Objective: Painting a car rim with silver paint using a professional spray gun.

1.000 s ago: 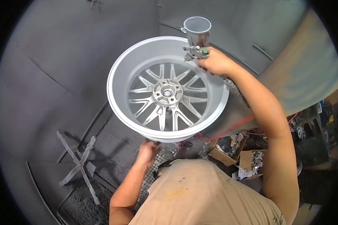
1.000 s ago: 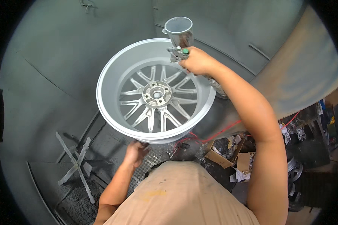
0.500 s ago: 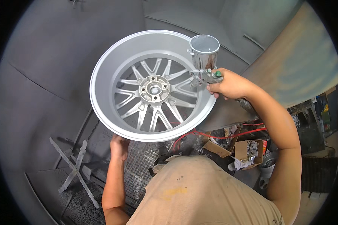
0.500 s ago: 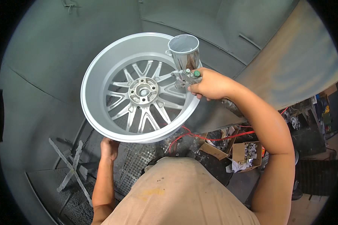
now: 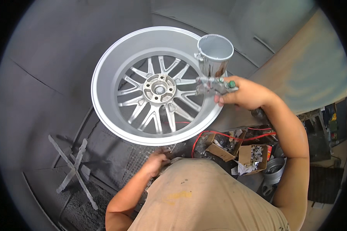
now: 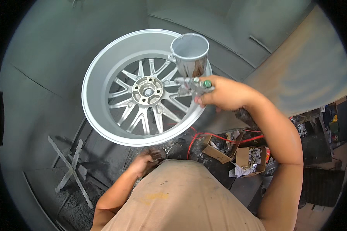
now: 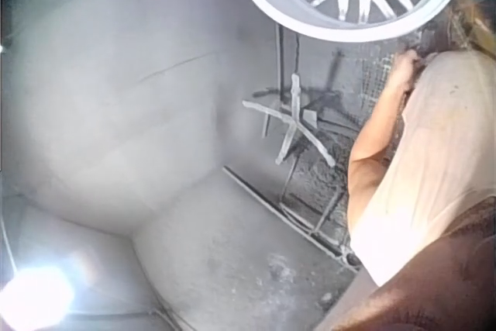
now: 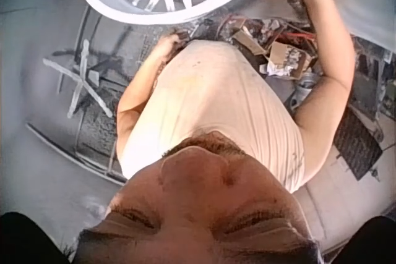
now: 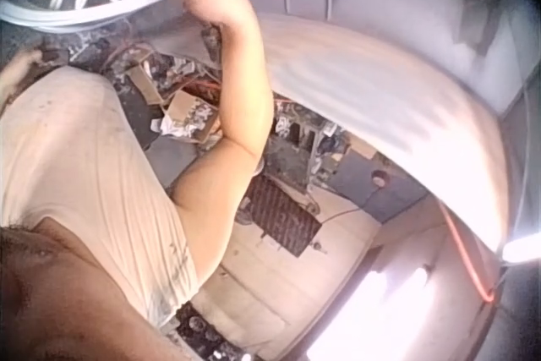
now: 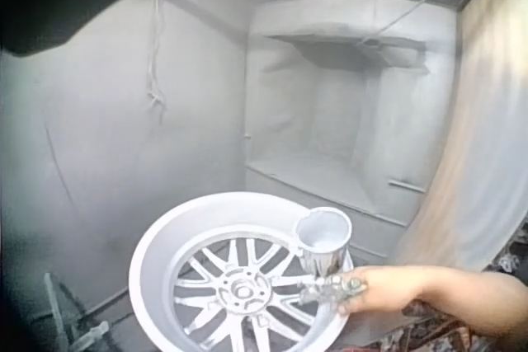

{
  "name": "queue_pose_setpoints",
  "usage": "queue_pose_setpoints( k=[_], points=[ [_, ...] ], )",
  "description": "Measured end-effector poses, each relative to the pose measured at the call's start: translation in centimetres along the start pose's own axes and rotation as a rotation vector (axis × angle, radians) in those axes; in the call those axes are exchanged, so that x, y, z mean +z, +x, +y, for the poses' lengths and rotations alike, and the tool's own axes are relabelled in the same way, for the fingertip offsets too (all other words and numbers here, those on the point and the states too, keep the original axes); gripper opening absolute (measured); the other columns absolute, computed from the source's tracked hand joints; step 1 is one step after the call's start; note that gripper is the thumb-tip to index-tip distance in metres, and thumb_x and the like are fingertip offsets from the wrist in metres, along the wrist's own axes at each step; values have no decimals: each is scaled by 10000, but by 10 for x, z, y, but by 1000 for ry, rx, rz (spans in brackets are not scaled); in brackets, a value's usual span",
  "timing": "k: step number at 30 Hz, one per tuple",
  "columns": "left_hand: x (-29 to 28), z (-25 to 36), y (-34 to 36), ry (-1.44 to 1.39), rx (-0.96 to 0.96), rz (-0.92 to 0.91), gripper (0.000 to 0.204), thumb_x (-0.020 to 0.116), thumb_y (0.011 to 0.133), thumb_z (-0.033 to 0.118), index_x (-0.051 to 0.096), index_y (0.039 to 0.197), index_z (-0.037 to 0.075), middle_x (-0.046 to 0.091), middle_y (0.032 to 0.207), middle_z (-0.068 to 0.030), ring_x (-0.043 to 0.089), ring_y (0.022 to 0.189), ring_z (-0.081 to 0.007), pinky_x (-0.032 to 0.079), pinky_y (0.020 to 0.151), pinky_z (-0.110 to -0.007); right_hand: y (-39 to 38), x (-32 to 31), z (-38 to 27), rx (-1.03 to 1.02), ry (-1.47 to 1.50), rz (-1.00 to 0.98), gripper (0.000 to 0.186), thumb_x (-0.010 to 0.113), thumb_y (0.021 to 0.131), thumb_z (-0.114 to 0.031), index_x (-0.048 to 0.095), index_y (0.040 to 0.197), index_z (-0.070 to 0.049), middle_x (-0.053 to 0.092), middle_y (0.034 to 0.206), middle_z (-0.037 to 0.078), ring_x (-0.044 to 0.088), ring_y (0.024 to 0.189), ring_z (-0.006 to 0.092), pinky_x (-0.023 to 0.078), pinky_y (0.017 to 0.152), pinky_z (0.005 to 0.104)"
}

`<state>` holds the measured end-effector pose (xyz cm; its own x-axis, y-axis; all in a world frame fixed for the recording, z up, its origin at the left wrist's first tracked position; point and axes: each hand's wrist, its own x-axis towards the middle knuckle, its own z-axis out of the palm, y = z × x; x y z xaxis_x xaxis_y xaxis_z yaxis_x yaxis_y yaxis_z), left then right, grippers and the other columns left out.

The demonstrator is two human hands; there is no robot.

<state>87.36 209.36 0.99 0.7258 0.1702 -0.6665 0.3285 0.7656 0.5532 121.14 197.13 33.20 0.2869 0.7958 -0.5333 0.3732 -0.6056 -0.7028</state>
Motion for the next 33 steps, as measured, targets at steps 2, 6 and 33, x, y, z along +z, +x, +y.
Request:
queue_pose_setpoints(
  k=[2, 6, 33],
  points=[
    [-25, 19, 0, -4, 41, 131, 547, 527, 765, 14, 582, 1308, -31, 638, 1289, -137, 565, 1240, -312, 428, 1057, -469, 10, -5, 5, -50, -8, 73, 398, 671, 965, -195, 622, 1347, -95, 669, 934, 28, 629, 818, 118, 542, 586, 313],
    [-86, 77, -2, -136, 479, 322, 468, 441, 1072, 317, 579, 1335, -45, 641, 1325, -170, 559, 1298, -323, 391, 1148, -498, 35, -10, 22, -26, -75, 254, 379, 669, 956, -190, 633, 1311, -63, 659, 871, 35, 625, 728, 111, 532, 563, 295],
    [-64, 88, -12, -287, 527, 339, 373, 495, 902, 71, 603, 1246, -28, 645, 1265, -131, 548, 1278, -321, 344, 1182, -522, -5, 25, 3, 57, 39, 27, 340, 700, 948, -201, 660, 1249, -48, 666, 759, 13, 582, 651, 107, 454, 538, 294]
  ],
)
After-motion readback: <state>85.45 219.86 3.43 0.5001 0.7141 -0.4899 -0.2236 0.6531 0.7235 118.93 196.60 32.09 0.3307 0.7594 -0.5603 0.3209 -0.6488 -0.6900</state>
